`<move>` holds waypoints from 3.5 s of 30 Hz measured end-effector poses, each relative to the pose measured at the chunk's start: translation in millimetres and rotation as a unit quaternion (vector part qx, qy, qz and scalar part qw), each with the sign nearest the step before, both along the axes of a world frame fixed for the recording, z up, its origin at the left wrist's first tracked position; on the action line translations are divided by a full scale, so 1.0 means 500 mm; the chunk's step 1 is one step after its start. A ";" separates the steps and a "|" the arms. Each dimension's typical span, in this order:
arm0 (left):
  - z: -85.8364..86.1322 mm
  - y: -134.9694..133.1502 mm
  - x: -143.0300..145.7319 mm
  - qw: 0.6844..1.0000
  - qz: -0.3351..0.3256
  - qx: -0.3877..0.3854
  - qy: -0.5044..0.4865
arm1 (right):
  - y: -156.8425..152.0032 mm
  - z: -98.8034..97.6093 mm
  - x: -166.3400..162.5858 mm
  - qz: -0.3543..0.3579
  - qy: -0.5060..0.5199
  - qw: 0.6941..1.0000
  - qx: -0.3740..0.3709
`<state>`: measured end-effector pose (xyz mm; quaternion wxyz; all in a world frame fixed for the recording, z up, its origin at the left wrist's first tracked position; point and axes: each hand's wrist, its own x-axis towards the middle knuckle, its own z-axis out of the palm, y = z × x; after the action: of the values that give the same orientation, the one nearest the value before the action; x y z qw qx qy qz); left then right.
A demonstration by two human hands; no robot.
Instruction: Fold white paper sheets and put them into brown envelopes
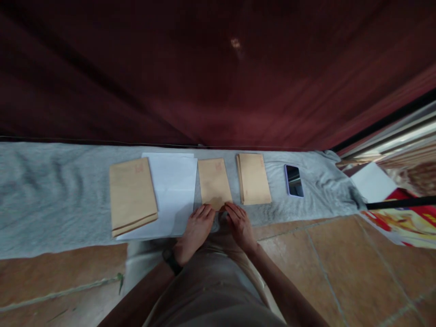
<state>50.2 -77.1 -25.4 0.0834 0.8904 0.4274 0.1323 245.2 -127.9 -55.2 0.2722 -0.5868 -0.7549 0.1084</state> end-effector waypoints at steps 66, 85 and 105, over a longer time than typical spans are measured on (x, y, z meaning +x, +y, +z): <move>-0.073 -0.042 -0.033 1.000 -0.012 0.010 -0.023 | -0.001 0.031 -0.090 0.043 -0.030 0.996 -0.066; -0.047 -0.064 -0.041 0.998 0.063 0.000 -0.021 | -0.023 0.008 -0.048 -0.043 -0.099 0.993 -0.054; -0.015 0.083 0.013 0.801 0.268 -0.354 -0.401 | 0.010 -0.014 -0.097 -0.128 -0.129 0.983 0.009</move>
<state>56.8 -35.9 -32.8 0.5180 0.5161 0.5946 0.3343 196.5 -123.2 -62.4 0.1895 -0.6853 -0.7031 -0.0111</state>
